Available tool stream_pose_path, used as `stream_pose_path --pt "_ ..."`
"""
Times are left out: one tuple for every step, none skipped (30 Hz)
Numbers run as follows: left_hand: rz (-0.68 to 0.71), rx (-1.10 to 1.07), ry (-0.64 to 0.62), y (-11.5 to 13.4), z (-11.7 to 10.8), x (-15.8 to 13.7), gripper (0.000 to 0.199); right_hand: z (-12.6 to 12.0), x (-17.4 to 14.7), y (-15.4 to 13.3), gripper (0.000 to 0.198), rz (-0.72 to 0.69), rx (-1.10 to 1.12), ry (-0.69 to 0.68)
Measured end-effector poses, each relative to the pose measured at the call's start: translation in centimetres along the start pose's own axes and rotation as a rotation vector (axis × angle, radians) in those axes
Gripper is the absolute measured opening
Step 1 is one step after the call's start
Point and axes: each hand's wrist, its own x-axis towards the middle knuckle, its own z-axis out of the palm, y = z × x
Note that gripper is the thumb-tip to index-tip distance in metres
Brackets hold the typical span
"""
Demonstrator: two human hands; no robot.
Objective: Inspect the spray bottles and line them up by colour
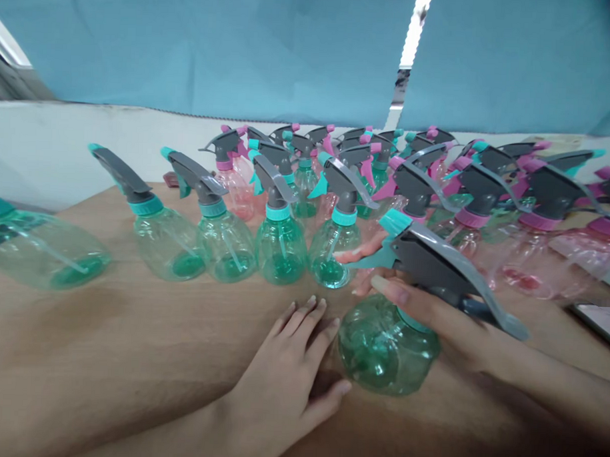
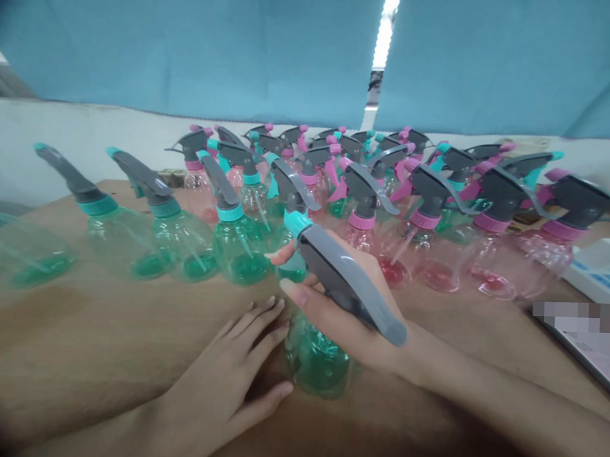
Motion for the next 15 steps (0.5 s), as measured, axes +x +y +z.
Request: stream_pose_path --pt "-0.002 -0.003 -0.002 -0.01 -0.02 0.0 0.057 -0.02 0.02 -0.05 0.032 0.003 0.001 -0.01" --pt "-0.003 -0.005 -0.005 -0.01 -0.05 0.0 0.057 -0.04 0.04 -0.1 0.031 0.005 0.002 -0.017" --pt "-0.003 -0.007 -0.01 -0.02 -0.09 0.01 0.057 -0.05 0.08 -0.14 0.029 0.001 0.001 -0.018" --pt "-0.002 -0.008 -0.012 -0.02 -0.12 0.02 0.057 -0.06 0.12 -0.15 0.026 -0.011 -0.003 -0.012" --pt "-0.001 -0.01 -0.01 -0.02 -0.14 0.03 0.057 -0.05 0.17 -0.15 0.024 -0.027 -0.005 -0.008" --pt "0.0 -0.012 -0.005 -0.02 -0.14 0.04 0.057 -0.02 0.22 -0.13 0.023 -0.037 -0.006 -0.006" --pt "-0.002 -0.015 0.001 -0.02 -0.12 0.04 0.056 0.02 0.27 -0.12 0.022 -0.049 -0.005 -0.006" --pt "-0.004 -0.018 0.007 -0.02 -0.08 0.04 0.056 0.07 0.32 -0.14 0.022 -0.056 -0.002 -0.006" --pt "-0.004 -0.02 0.013 -0.03 -0.04 0.04 0.056 0.13 0.36 -0.2 0.024 -0.053 0.006 -0.007" --pt "-0.003 -0.022 0.016 -0.04 0.02 0.03 0.055 0.19 0.38 -0.31 0.025 -0.045 0.018 -0.005" --pt "-0.001 -0.022 0.018 -0.05 0.07 0.02 0.055 0.25 0.39 -0.46 0.025 -0.033 0.027 -0.001" --pt "0.001 -0.021 0.019 -0.06 0.1 0.01 0.055 0.3 0.39 -0.63 0.024 -0.026 0.031 0.006" --pt "0.002 -0.018 0.02 -0.06 0.12 0.01 0.056 0.33 0.38 -0.79 0.023 -0.023 0.032 0.018" --pt "0.003 -0.015 0.02 -0.06 0.12 0.0 0.056 0.36 0.37 -0.93 0.022 -0.024 0.031 0.028" --pt "0.003 -0.012 0.015 -0.06 0.09 0.01 0.056 0.37 0.36 -1.01 0.021 -0.031 0.028 0.037"
